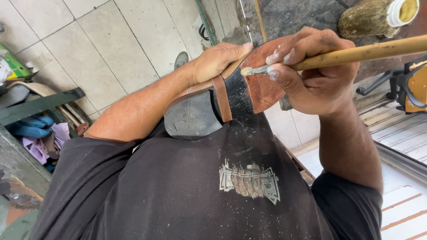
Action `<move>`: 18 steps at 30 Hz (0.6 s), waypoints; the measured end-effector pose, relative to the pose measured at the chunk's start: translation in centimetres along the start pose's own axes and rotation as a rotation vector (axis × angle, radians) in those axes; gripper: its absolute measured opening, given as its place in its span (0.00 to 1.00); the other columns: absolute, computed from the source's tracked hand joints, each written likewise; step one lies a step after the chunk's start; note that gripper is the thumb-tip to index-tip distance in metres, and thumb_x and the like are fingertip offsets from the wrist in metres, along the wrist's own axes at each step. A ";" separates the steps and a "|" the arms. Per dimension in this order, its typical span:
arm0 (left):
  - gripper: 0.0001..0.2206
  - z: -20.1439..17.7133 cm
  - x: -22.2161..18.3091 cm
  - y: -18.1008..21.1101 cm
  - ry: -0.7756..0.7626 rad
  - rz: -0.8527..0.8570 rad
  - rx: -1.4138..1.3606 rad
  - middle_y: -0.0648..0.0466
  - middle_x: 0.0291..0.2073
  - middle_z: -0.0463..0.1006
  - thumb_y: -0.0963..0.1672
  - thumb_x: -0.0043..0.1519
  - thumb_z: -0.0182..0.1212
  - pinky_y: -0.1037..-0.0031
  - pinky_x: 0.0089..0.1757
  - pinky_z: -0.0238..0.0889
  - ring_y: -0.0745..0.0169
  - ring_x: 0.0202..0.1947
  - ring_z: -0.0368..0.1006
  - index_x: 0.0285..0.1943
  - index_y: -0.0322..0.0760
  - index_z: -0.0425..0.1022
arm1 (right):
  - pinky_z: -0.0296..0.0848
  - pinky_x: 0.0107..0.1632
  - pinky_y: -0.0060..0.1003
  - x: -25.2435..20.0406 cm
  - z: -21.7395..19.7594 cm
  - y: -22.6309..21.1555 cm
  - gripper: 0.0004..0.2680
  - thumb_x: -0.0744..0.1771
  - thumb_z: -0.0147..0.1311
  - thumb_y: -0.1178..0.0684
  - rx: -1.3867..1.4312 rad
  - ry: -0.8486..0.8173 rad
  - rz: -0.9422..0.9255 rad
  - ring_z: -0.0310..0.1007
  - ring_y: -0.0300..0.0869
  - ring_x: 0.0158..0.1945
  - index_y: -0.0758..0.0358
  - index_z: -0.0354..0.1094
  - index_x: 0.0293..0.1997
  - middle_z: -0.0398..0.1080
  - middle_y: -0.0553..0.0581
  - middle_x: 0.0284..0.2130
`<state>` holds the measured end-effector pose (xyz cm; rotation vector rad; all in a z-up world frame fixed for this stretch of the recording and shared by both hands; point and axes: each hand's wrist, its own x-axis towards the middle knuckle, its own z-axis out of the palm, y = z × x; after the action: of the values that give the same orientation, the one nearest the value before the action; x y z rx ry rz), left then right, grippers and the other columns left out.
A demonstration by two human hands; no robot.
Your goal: Applying adhesive to a shoe sole and a replacement part using a brush at a workbench
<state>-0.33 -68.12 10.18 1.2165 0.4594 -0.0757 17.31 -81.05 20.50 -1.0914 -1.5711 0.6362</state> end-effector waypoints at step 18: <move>0.24 0.0 0.0 -0.1 0.003 0.059 0.038 0.62 0.31 0.82 0.57 0.68 0.41 0.79 0.47 0.73 0.76 0.35 0.77 0.38 0.43 0.81 | 0.77 0.33 0.37 -4.1 -1.3 -2.3 0.11 0.62 0.63 0.66 -0.017 -0.104 0.194 0.79 0.52 0.32 0.69 0.57 0.30 0.72 0.74 0.30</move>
<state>-0.34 -68.11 10.06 1.2670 0.4261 -0.0317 17.86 -85.93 20.93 -1.2506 -1.5727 0.8223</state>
